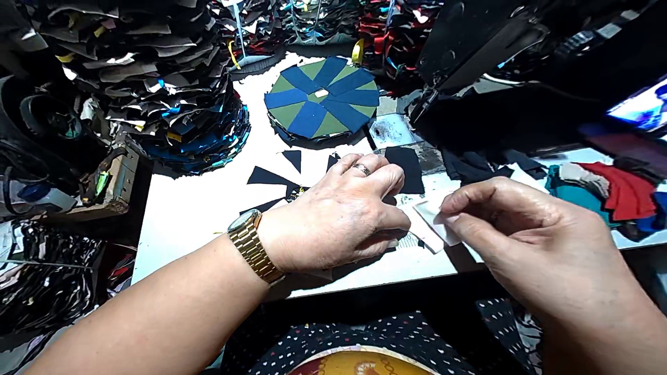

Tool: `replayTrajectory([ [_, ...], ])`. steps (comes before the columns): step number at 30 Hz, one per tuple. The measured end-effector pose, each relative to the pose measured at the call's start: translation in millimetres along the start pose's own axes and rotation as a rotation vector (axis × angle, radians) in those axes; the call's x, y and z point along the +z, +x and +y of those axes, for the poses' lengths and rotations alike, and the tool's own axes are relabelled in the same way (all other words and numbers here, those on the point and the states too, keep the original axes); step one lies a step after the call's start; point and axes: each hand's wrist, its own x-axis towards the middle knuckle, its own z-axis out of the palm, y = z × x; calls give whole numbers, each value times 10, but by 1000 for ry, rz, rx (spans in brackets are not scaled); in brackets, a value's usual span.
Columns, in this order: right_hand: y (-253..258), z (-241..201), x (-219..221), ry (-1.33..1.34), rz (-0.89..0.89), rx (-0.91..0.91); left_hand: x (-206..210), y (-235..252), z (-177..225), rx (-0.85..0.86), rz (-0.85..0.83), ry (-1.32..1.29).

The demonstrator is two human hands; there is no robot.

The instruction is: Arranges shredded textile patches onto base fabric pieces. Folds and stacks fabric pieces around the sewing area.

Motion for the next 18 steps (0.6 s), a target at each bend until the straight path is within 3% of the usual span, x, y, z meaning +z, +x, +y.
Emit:
replayTrajectory([
  [4, 108, 288, -297, -39, 46, -137, 13, 2, -6, -4, -3, 9],
  [7, 174, 439, -527, 37, 63, -132, 21, 4, -11, -10, 1, 7],
  [12, 173, 225, -588, 160, 97, -64, -24, 0, -16, -38, 71, -36],
  [18, 200, 36, -435, 51, 101, -309, -105, 11, -76, -1, 286, -293],
])
